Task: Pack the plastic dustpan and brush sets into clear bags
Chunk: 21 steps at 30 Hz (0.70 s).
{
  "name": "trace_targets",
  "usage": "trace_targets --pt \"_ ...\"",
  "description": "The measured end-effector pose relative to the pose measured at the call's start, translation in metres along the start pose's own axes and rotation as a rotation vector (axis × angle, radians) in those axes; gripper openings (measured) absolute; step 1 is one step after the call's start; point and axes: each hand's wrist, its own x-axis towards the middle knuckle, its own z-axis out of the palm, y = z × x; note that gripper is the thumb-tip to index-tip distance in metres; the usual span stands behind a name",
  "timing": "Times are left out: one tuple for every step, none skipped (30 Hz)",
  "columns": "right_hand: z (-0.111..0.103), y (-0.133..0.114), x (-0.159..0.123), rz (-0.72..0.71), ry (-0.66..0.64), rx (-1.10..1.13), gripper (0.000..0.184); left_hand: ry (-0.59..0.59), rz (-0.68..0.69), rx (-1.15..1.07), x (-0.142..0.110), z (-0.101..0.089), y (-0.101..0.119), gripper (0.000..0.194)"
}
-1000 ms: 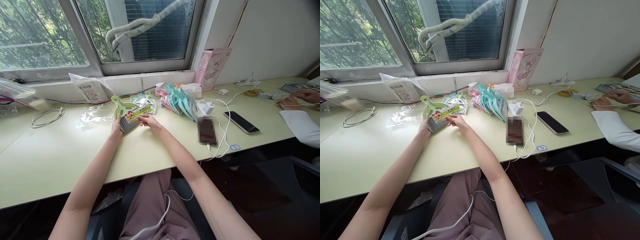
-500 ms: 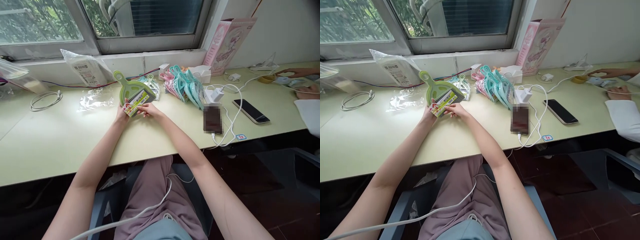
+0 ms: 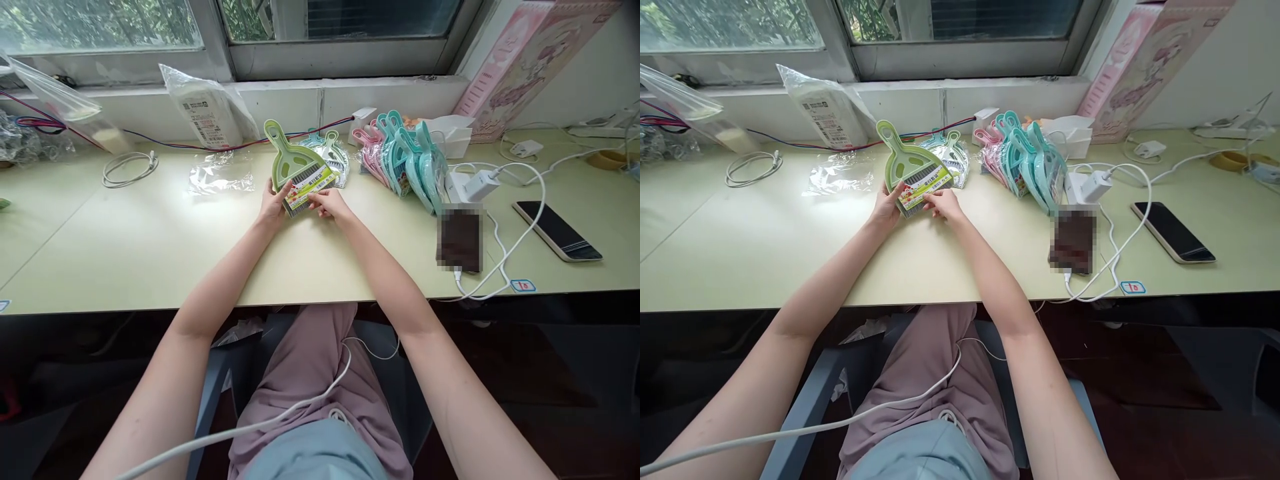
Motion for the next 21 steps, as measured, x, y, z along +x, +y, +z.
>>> trace_targets --pt "0.0011 -0.0006 -0.0011 0.005 -0.007 -0.011 0.018 -0.003 0.0 0.011 -0.0003 -0.0006 -0.0003 0.055" --pt "0.0021 -0.0012 -0.002 0.007 -0.012 -0.025 0.018 -0.004 0.001 0.018 -0.0003 -0.0013 -0.0008 0.055" --pt "0.0029 -0.0017 -0.0027 0.006 -0.014 -0.042 0.019 -0.002 0.003 0.023 0.0 -0.0021 -0.0014 0.056" --pt "0.0034 -0.0022 -0.003 0.003 -0.012 -0.062 0.02 0.001 0.006 0.024 0.0005 -0.0029 -0.0022 0.057" --pt "0.0035 -0.0024 -0.003 -0.004 -0.005 -0.084 0.02 0.005 0.009 0.024 0.0012 -0.0038 -0.003 0.058" --pt "0.0034 -0.0025 -0.0027 -0.011 0.004 -0.106 0.021 0.008 0.01 0.024 0.0018 -0.0046 -0.0037 0.059" --pt "0.003 -0.0023 -0.0021 -0.015 0.013 -0.124 0.021 0.01 0.011 0.023 0.0024 -0.0053 -0.0044 0.059" --pt "0.0024 -0.0021 -0.0013 -0.015 0.019 -0.138 0.022 0.011 0.009 0.023 0.0029 -0.0058 -0.0047 0.059" --pt "0.0018 -0.0017 -0.0006 -0.012 0.018 -0.147 0.022 0.015 0.005 0.023 0.0031 -0.006 -0.0048 0.059" --pt "0.0012 -0.0013 0.0001 -0.005 0.017 -0.153 0.022 0.022 0.0 0.022 0.0032 -0.006 -0.0045 0.059" --pt "0.0007 -0.0009 0.0007 0.002 0.016 -0.155 0.021 0.033 -0.006 0.02 0.003 -0.0056 -0.0041 0.059" --pt "0.0004 -0.0006 0.001 0.008 0.018 -0.154 0.02 0.045 -0.012 0.017 0.0026 -0.0051 -0.0034 0.06" --pt "0.0003 -0.0002 0.0011 0.011 0.02 -0.15 0.019 0.058 -0.017 0.013 0.002 -0.0044 -0.0027 0.062" --pt "0.0003 0.0001 0.0011 0.01 0.021 -0.144 0.018 0.068 -0.023 0.009 0.0014 -0.0035 -0.0019 0.063" --pt "0.0004 0.0004 0.0009 0.007 0.02 -0.138 0.018 0.076 -0.029 0.006 0.0007 -0.0027 -0.0012 0.064" --pt "0.0005 0.0009 0.0009 0.004 0.02 -0.134 0.017 0.08 -0.035 0.003 0.0001 -0.0018 -0.0006 0.065" --pt "0.0005 0.0015 0.001 0.002 0.02 -0.135 0.017 0.084 -0.04 0.001 -0.0006 -0.0011 -0.0001 0.066" --pt "0.0004 0.0025 0.0013 -0.002 0.023 -0.139 0.017 0.086 -0.044 0.001 -0.0012 -0.0005 0.0005 0.066" --pt "0.0001 0.0036 0.0021 -0.006 0.03 -0.147 0.017 0.087 -0.046 0.002 -0.0017 0.0 0.0011 0.067" --pt "-0.0004 0.005 0.0032 -0.012 0.036 -0.154 0.017 0.087 -0.043 0.004 -0.0022 0.0003 0.0018 0.067" --pt "-0.001 0.0065 0.0046 -0.015 0.038 -0.158 0.017 0.086 -0.038 0.005 -0.0024 0.0004 0.0027 0.068"
